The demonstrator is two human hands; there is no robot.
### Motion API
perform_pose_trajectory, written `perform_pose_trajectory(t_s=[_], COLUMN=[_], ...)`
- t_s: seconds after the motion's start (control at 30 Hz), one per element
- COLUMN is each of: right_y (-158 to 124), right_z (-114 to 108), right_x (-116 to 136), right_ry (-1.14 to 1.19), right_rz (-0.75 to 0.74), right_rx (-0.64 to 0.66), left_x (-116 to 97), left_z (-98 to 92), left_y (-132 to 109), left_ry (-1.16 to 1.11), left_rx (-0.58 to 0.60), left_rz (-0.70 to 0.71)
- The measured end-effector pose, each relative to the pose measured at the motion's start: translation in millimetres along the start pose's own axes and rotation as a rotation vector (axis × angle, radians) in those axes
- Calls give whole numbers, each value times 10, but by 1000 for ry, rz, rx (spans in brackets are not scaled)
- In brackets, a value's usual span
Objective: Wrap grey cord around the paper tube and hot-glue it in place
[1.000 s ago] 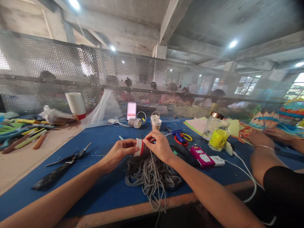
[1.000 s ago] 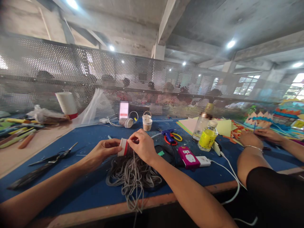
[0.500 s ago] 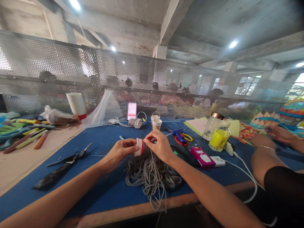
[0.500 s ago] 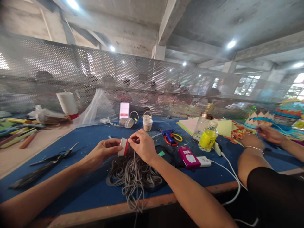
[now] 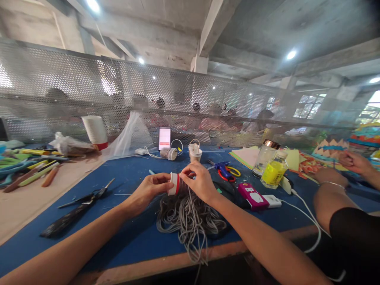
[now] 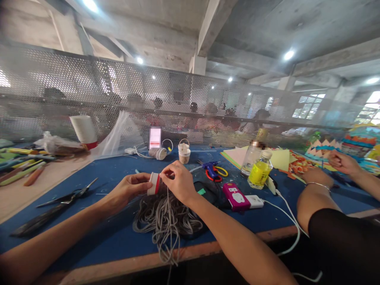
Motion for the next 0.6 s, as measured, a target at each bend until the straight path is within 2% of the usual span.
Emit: perform_pose_trajectory(t_s=[0.6], right_y=[-7], right_z=[19], right_x=[-39], right_ry=[-4], right_rz=[31], right_rx=[19], left_x=[40], left_z=[8], left_y=[14], left_ry=[13], left_rx=[27], left_rz=[23])
Point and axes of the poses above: each hand's wrist, its own y-axis towards the middle knuckle, its own z-axis out of the palm, x = y × z, the point moved 9 cm from there along y, towards the middle knuckle, and after that the axes turned 12 degrees about y, right-handed, at the moved point
